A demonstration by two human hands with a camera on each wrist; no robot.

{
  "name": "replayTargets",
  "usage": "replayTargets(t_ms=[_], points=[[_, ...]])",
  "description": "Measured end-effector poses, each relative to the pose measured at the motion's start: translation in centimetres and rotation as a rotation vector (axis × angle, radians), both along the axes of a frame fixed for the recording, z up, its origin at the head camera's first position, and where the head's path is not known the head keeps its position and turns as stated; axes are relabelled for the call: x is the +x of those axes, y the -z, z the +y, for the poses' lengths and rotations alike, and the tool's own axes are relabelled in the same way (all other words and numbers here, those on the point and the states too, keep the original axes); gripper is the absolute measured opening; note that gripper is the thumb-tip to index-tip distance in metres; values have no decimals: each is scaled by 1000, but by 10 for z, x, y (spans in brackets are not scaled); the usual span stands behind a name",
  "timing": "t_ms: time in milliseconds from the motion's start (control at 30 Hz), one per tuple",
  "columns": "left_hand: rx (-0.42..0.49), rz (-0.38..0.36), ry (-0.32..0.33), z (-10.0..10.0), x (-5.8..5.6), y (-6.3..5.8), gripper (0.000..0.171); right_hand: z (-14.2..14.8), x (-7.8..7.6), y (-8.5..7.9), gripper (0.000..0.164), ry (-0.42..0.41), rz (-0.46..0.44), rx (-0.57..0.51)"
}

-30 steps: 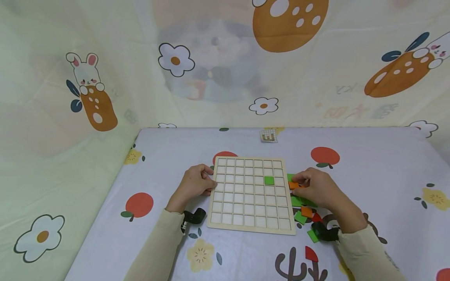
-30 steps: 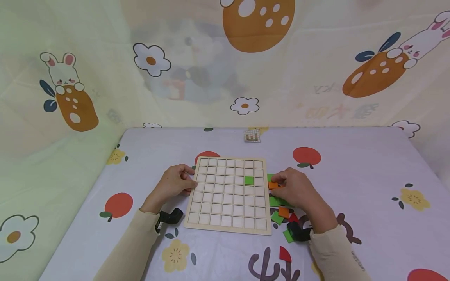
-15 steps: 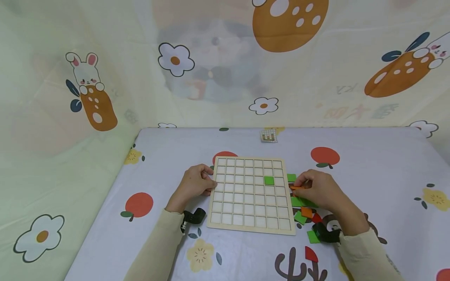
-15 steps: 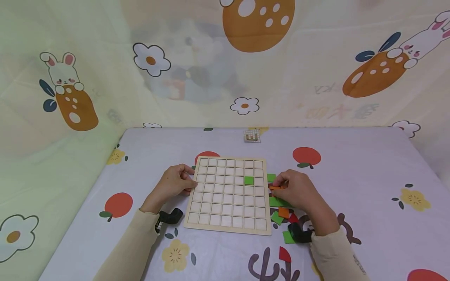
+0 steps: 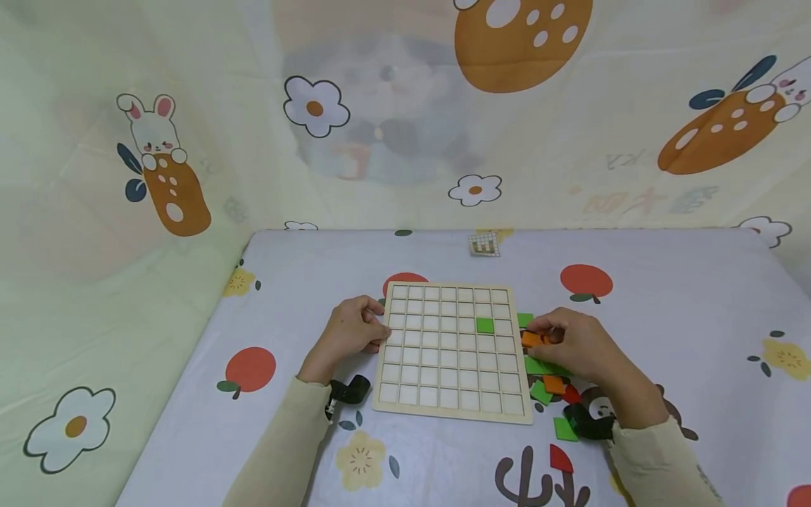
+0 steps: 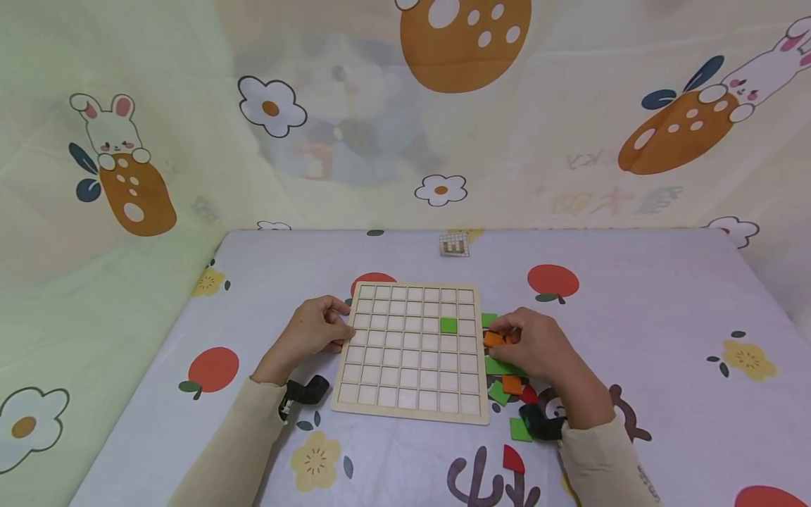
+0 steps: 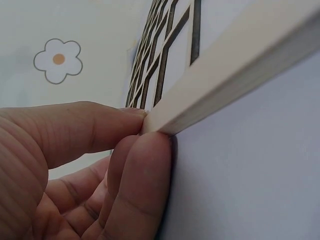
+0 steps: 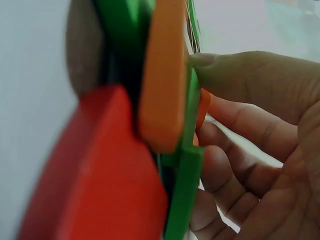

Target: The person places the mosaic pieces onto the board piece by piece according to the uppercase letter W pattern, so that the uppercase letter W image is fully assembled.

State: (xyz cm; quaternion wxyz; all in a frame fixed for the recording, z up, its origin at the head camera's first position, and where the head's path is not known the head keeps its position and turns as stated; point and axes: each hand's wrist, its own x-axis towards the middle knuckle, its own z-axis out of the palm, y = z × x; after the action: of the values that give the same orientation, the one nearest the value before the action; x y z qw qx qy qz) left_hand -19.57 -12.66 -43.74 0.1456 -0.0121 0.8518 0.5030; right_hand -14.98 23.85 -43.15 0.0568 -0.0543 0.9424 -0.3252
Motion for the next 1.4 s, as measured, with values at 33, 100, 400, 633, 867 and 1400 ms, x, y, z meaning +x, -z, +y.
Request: replayTargets(t_ms=[33,100,400,633,867,1400], points=[[-1,2,0,0,0,0,30,0,0,0,37,-2,1,7],[-5,1,-3,0,0,0,30,-1,-1,0,40,-2,0,14],[-12,1,-3,0,0,0,29,-3,-2,0,32,13,-29,25],[-8,0,2,0,-1,1,30,-2,0,-1,30,10,-36,12],[-3,6,8,-1,0,0,30,1,-1,1,40,9,-57,4],[-8,0,4,-1,-1,0,31,-1,-1,-2,32,28,-74,-23]])
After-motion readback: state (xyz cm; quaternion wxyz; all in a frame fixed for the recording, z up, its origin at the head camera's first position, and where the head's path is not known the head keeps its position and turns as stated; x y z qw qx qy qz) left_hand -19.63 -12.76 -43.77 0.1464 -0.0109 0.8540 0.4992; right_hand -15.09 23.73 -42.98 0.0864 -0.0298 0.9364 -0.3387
